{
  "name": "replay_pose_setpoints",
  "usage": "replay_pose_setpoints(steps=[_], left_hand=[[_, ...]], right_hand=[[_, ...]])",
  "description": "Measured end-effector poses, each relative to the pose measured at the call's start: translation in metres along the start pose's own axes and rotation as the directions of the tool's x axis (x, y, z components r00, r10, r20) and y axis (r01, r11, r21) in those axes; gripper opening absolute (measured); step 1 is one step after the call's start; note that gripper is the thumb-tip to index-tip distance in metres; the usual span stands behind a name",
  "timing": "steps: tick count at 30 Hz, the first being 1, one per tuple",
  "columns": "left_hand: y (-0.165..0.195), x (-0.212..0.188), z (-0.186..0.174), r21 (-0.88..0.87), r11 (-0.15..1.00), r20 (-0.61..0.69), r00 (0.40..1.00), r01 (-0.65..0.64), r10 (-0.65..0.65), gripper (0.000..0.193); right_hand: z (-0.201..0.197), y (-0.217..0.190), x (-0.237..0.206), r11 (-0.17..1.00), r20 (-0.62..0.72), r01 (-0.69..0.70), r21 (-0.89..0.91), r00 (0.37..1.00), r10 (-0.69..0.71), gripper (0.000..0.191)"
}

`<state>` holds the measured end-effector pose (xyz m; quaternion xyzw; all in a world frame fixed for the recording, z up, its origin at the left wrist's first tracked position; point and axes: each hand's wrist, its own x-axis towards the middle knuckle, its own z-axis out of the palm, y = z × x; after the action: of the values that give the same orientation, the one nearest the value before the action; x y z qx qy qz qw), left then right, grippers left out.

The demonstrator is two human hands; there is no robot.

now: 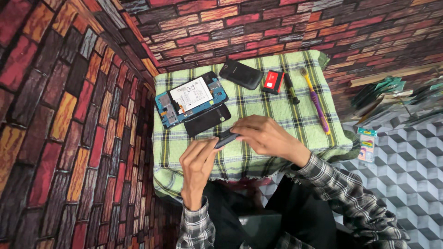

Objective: The person assembles a small electronic device by placing a circuit board into a casing, inserting a battery, and closing the back cover. They use a screwdriver to secure the casing and a brush to clean the interior.

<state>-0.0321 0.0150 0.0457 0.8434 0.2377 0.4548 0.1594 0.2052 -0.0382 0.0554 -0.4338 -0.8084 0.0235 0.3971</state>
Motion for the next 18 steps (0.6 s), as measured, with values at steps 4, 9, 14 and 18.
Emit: replay_pose_setpoints(steps=[4, 9, 14, 18], left_hand=[[0.004, 0.001, 0.000, -0.029, 1.000, -0.007, 1.000, -0.001, 0.000, 0.031], [0.002, 0.001, 0.001, -0.053, 0.999, -0.001, 1.000, -0.006, 0.005, 0.034], [-0.003, -0.007, 0.000, -0.088, 0.995, 0.039, 0.998, 0.047, -0.044, 0.035], [-0.007, -0.010, 0.001, -0.068, 0.997, 0.013, 1.000, 0.024, -0.023, 0.038]], right_hand=[[0.000, -0.004, 0.002, 0.991, 0.065, 0.085, -0.099, 0.995, -0.079, 0.031], [-0.002, 0.000, 0.000, 0.994, 0.057, 0.104, -0.046, 0.993, -0.101, 0.025], [-0.002, 0.007, -0.002, 0.977, 0.047, 0.033, 0.212, 0.998, -0.044, 0.026], [0.000, 0.011, -0.005, 0.975, 0.043, 0.055, 0.214, 0.997, -0.066, 0.030]])
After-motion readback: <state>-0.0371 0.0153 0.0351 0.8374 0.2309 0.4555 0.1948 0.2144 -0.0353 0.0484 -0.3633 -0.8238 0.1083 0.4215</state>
